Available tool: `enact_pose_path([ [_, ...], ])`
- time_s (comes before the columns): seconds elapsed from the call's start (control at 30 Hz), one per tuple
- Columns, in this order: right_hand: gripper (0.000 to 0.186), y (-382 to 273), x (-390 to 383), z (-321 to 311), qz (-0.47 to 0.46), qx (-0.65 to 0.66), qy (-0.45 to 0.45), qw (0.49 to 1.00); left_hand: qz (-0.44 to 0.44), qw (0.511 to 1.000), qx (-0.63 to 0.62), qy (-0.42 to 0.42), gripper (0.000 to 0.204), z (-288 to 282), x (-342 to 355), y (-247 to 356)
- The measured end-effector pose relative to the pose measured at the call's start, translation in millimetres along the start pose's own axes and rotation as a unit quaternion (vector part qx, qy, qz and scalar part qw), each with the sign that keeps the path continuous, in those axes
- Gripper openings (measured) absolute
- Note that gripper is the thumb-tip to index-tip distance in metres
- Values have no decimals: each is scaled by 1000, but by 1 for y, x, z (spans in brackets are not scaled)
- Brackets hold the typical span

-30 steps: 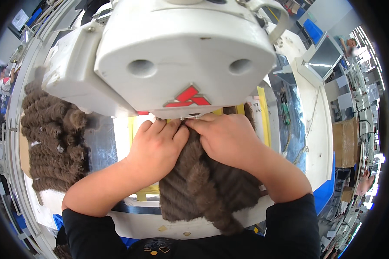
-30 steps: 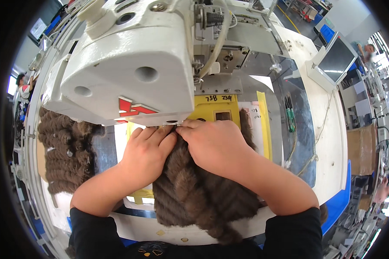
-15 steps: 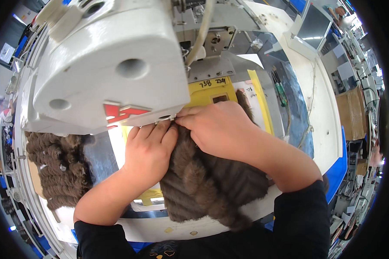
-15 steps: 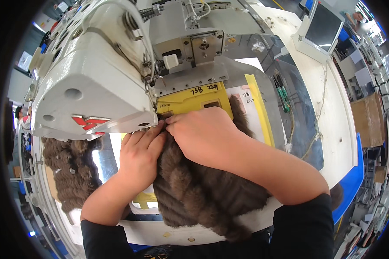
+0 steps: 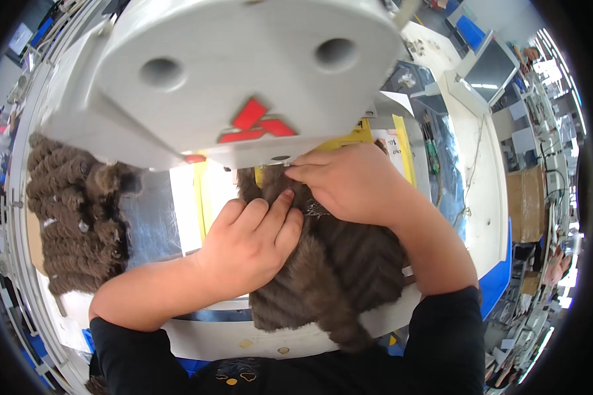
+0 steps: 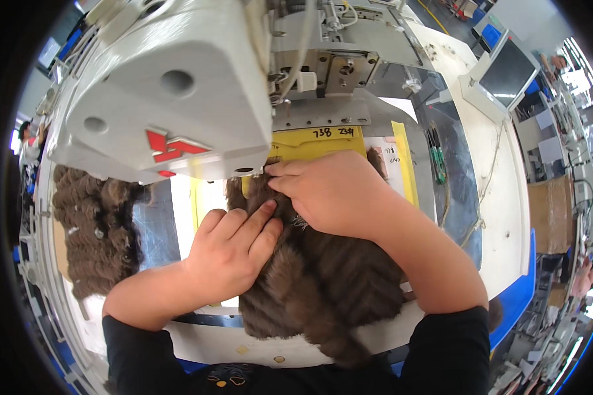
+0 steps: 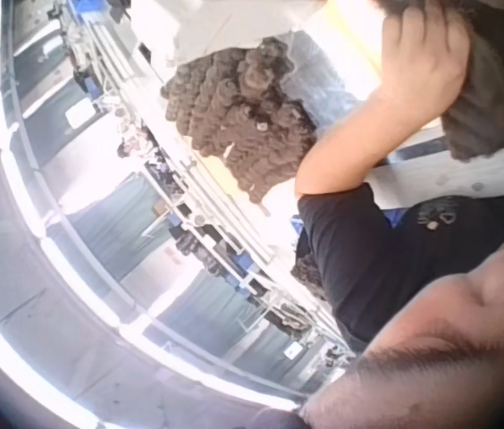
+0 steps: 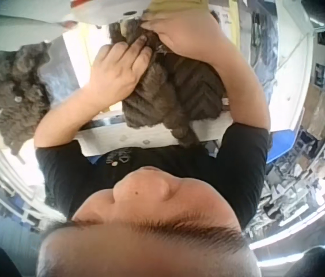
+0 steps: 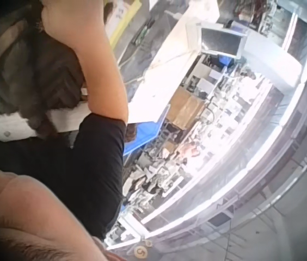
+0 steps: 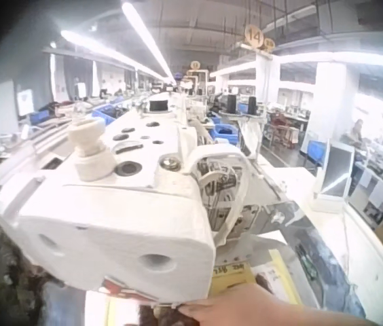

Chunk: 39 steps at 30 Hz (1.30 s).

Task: Sewing and assembling fur pelt strips onto a base material using an industrial sewing machine.

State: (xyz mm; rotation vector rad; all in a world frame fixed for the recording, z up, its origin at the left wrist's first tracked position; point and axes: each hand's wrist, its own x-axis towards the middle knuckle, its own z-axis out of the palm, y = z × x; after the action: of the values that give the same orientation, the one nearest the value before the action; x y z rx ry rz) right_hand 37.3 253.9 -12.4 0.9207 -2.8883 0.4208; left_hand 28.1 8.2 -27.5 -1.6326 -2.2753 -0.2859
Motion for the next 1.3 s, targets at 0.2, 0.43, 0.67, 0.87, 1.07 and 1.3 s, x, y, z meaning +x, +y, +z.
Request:
enact_pose_path([
  [0.2, 30, -7, 5, -9, 60, 37, -9, 997, -4, 1000, 3, 15, 49, 1, -2, 4],
  [0.43, 28, -11, 9, -12, 91, 40, -13, 995, -9, 1000, -14, 14, 51, 4, -3, 5],
  [0.67, 24, -7, 10, -9, 107, 62, 22, 992, -4, 1000, 12, 18, 45, 7, -2, 1],
  [0.87, 21, 1, 13, -4, 112, 72, 35, 990, -22, 1000, 14, 13, 45, 9, 0, -2],
  [1.07, 18, 8, 16, -7, 113, 49, 17, 992, -37, 999, 14, 5, 45, 9, 5, -6],
  [1.3, 16, 19, 23, -1, 123, 83, 38, 988, -76, 997, -17, 5, 48, 17, 7, -11],
])
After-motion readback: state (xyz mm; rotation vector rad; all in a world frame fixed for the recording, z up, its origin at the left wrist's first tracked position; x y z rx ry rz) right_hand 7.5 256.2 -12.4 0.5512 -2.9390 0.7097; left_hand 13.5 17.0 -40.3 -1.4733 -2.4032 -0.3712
